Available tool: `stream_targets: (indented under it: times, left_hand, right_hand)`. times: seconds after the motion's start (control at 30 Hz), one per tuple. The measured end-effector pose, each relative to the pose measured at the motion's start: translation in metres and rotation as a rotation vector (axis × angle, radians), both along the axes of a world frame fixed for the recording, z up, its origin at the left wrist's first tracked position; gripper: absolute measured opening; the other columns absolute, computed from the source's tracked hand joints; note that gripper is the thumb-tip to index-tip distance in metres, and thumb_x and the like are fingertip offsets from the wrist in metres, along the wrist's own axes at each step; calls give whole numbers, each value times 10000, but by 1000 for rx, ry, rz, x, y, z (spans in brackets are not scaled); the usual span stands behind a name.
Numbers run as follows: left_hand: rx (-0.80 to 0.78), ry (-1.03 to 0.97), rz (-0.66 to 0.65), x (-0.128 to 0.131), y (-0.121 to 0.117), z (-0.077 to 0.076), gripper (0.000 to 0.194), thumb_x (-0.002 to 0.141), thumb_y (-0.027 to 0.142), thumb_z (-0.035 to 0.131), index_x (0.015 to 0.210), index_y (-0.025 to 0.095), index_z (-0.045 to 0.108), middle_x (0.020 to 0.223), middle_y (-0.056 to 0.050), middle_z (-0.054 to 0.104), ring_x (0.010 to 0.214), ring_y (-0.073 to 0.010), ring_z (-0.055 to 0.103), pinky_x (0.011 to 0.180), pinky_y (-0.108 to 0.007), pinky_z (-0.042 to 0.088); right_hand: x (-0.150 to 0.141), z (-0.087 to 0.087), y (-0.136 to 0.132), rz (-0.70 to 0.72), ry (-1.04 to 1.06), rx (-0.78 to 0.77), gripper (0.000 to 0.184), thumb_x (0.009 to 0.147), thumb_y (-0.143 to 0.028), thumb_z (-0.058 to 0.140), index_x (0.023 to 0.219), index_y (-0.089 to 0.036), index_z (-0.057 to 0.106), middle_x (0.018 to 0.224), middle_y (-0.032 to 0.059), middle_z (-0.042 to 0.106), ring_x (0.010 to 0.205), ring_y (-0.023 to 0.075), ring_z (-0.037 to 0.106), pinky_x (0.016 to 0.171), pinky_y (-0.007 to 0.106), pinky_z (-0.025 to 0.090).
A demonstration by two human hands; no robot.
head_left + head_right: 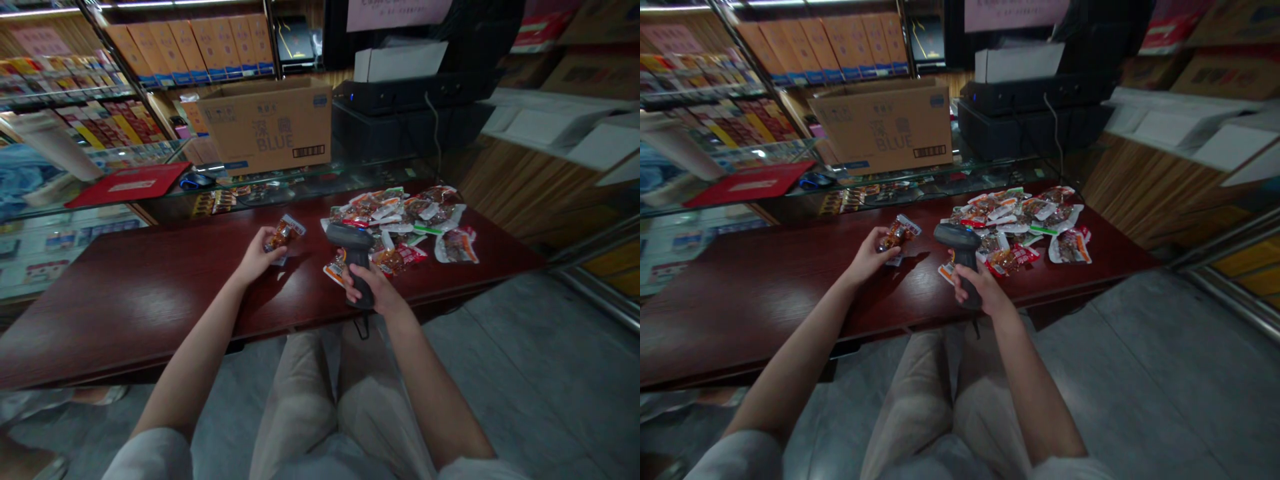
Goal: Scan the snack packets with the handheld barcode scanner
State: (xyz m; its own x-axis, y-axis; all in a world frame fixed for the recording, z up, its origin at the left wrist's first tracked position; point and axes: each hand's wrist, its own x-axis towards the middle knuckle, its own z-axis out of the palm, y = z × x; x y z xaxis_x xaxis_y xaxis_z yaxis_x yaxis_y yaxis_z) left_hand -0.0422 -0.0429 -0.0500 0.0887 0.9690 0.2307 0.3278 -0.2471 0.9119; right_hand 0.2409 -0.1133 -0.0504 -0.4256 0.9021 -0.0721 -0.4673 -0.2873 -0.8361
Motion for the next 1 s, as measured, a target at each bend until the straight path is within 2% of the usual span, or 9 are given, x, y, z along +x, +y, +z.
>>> stream_targets:
  times: [0.13,0.27,0.63,0.73,0.83,0.9,1.0]
  left_hand:
    - [80,97,63,-7,0,5,496,713,406,759,1115,178,579,1071,-85,719,967,-250,690,886,-402,536]
    - [93,130,75,-10,-2,7,526,710,430,762,1143,165,622,1147,-109,725,1032,-276,689,939,-430,533]
    - [69,225,71,-7,-3,9,592,707,432,750,1211,144,637,1159,-128,746,1036,-287,705,975,-435,528]
    - [75,184,54,-7,-3,7,571,714,457,752,1190,157,651,1156,-114,743,1010,-281,703,952,-433,535]
    - [78,192,47,-8,-3,6,576,721,470,754,1197,160,660,1139,-107,745,985,-276,702,936,-424,537]
    - [100,240,43,-8,-5,7,560,738,462,740,1210,168,668,1167,-104,741,1026,-279,694,965,-419,522]
    - [114,398,105,-11,-7,12,545,770,447,706,1252,193,678,1215,-106,733,1068,-295,687,977,-413,507]
  right_hand:
    - [0,1,2,43,-58,-22,539,753,-439,759,1196,-223,542,592,-115,508,372,44,361,399,209,339]
    - [-2,2,4,39,-110,-38,504,738,-446,763,1127,-208,547,577,-122,484,358,39,347,380,200,319]
    - [-6,6,4,36,-143,-26,419,726,-418,761,997,-214,515,548,-133,471,343,33,330,357,185,319]
    - [-6,5,4,41,-132,-8,421,740,-419,747,1033,-212,527,549,-132,468,342,37,338,357,187,315]
    - [-3,5,6,58,-130,16,500,745,-420,748,1150,-213,539,561,-132,473,345,40,343,364,191,315]
    - [2,6,9,48,-139,50,528,752,-413,758,1188,-213,538,569,-127,481,352,43,355,371,194,317]
    - [15,6,15,19,-101,105,422,755,-431,772,1038,-209,551,573,-113,484,357,40,354,374,201,316]
